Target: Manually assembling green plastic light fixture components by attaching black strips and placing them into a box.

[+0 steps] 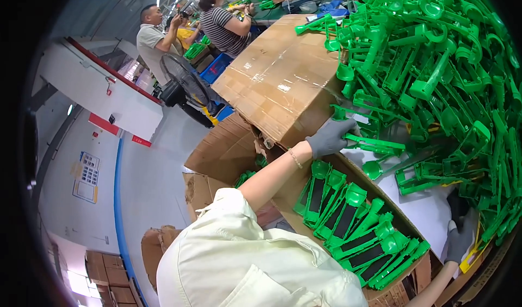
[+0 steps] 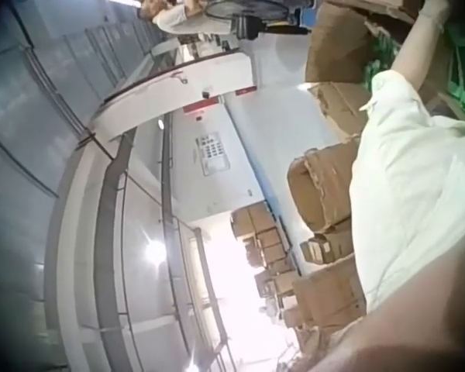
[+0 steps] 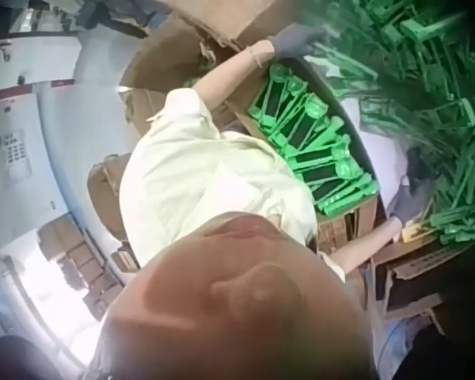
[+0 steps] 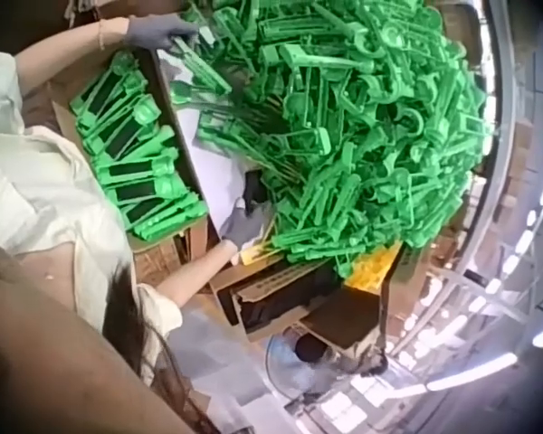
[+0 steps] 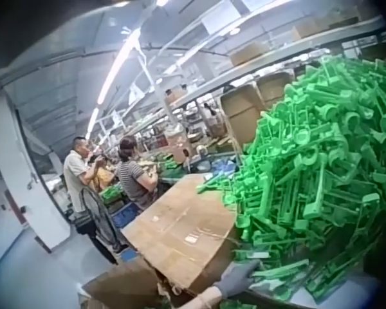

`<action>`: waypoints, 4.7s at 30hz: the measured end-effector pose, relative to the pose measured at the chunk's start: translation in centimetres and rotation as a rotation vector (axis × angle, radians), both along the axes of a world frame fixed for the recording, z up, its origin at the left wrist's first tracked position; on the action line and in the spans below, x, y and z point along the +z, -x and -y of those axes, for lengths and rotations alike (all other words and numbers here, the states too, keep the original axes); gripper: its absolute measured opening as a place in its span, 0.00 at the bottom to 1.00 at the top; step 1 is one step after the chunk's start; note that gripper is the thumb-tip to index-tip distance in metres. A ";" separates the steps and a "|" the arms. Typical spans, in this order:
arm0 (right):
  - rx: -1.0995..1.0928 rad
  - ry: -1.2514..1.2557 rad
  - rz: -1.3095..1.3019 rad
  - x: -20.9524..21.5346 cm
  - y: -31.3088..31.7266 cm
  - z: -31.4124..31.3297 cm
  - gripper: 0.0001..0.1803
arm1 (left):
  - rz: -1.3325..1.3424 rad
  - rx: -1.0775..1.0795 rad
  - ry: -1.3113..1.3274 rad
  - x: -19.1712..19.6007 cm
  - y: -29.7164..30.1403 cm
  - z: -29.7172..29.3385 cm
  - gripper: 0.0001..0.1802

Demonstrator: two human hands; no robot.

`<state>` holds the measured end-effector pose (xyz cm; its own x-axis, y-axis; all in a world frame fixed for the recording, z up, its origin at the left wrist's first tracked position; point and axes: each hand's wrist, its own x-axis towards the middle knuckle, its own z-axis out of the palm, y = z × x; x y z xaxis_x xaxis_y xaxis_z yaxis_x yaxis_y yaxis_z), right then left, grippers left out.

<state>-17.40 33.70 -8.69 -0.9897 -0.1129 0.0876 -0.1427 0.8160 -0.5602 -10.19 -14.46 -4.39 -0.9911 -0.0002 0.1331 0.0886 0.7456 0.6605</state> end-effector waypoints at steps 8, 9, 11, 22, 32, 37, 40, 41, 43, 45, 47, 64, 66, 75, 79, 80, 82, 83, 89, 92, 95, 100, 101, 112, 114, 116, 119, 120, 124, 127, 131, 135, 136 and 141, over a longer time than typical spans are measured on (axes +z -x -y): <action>-0.183 0.633 0.091 3.2 -3.9 2.1 0.13 | 0.021 0.123 -1.034 3.5 -3.7 -4.1 0.12; -0.188 0.634 0.090 4.3 -4.9 3.8 0.13 | 0.115 0.198 -1.114 3.9 -4.4 -5.1 0.13; -0.078 0.690 0.079 6.1 -6.8 6.5 0.14 | 0.144 0.172 -1.120 3.3 -5.3 -6.7 0.14; 0.236 0.688 0.333 10.8 -10.4 14.5 0.10 | 0.606 0.060 -1.217 5.9 -6.7 -11.0 0.18; 0.169 0.538 0.318 11.6 -11.3 13.3 0.09 | 0.630 -0.020 -1.309 5.7 -7.1 -11.7 0.20; 0.177 0.381 0.209 12.0 -11.7 13.7 0.10 | 0.653 -0.007 -1.290 5.5 -7.2 -12.1 0.19; 0.175 0.341 0.143 11.2 -11.6 14.1 0.10 | 0.652 -0.012 -1.292 5.7 -7.3 -12.2 0.19; 0.169 0.338 0.146 11.2 -11.7 14.0 0.10 | 0.646 -0.018 -1.309 5.7 -7.3 -12.2 0.19; 0.215 0.348 0.135 10.9 -12.1 14.1 0.10 | 0.653 0.010 -1.284 5.5 -7.7 -12.2 0.18; 0.192 0.402 0.181 10.3 -12.2 14.0 0.10 | 0.660 0.032 -1.278 5.5 -7.5 -12.4 0.17; 0.159 0.452 0.222 10.2 -12.3 13.9 0.10 | 0.682 0.041 -1.257 5.9 -7.1 -12.8 0.16; 0.145 0.360 0.321 8.1 -15.2 13.1 0.14 | 0.752 0.129 -1.044 5.4 -10.3 -12.5 0.12; 0.140 0.329 0.354 7.9 -16.1 13.6 0.14 | 0.741 0.124 -1.003 5.2 -11.1 -12.1 0.11; 0.066 0.570 0.440 8.2 -15.8 13.7 0.23 | 0.851 -0.050 -0.582 10.6 -8.8 0.3 0.08; 0.014 0.655 0.411 6.6 -14.2 10.6 0.22 | 0.996 -0.048 -0.171 9.6 -6.3 1.2 0.10; 0.015 0.625 0.365 6.4 -13.8 10.2 0.21 | 0.951 -0.061 0.019 9.2 -5.6 0.9 0.11; -0.038 0.596 0.315 6.9 -13.4 9.1 0.20 | 0.682 -0.105 0.068 6.9 -4.3 2.8 0.13; -0.079 0.566 0.271 7.1 -13.1 8.7 0.19 | 0.413 -0.134 0.108 5.9 -3.3 3.9 0.15; -0.187 0.233 -0.046 5.0 -6.3 3.4 0.14 | -0.182 0.017 0.892 1.7 3.7 4.7 0.16; -0.151 0.218 -0.072 2.6 -2.4 0.2 0.14 | -0.272 0.055 1.061 -0.1 4.2 4.5 0.16; -0.075 0.048 -0.138 2.2 -1.4 0.4 0.14 | -0.300 0.036 0.947 -0.3 3.6 5.1 0.18; 0.138 -0.174 -0.309 1.0 0.4 1.8 0.18 | -0.479 -0.042 0.682 3.3 -0.1 3.3 0.12; 0.136 -0.179 -0.302 1.1 0.7 2.4 0.18 | -0.474 -0.047 0.676 3.1 -1.0 3.0 0.12; 0.161 -0.155 0.167 1.5 0.8 4.4 0.20 | 0.168 0.278 -0.891 5.8 -7.6 -7.0 0.20; 0.148 -0.079 0.175 1.4 0.3 4.6 0.21 | 0.287 0.182 -1.057 4.9 -7.9 -8.0 0.20; 0.135 -0.201 0.036 1.5 -0.1 4.8 0.23 | 0.343 0.183 -1.077 4.8 -8.0 -9.2 0.20; 0.134 -0.236 -0.054 0.4 -0.1 4.2 0.22 | 0.362 0.161 -1.146 4.1 -7.9 -9.9 0.20; 0.136 -0.236 -0.054 0.8 -0.2 4.5 0.22 | 0.350 0.160 -1.196 3.9 -7.9 -10.0 0.19; 0.124 -0.210 0.102 2.8 -0.6 4.7 0.20 | 0.407 0.172 -1.226 3.7 -8.0 -10.8 0.20; 0.065 -0.034 -0.093 4.4 -1.8 4.5 0.15 | 0.474 0.183 -1.221 3.6 -8.0 -11.0 0.20; -0.156 0.545 0.050 10.0 -5.4 6.5 0.12 | 0.504 0.168 -1.313 3.2 -8.0 -11.4 0.19; -0.051 0.848 0.161 13.0 -8.8 10.0 0.15 | 0.555 0.131 -1.335 3.8 -7.9 -12.1 0.18; -0.076 0.851 0.259 13.1 -9.8 10.9 0.15 | 0.568 0.124 -1.342 3.9 -7.8 -12.3 0.18; -0.034 0.938 0.497 11.4 -12.1 13.9 0.13 | 0.569 0.073 -1.352 4.4 -7.9 -13.0 0.18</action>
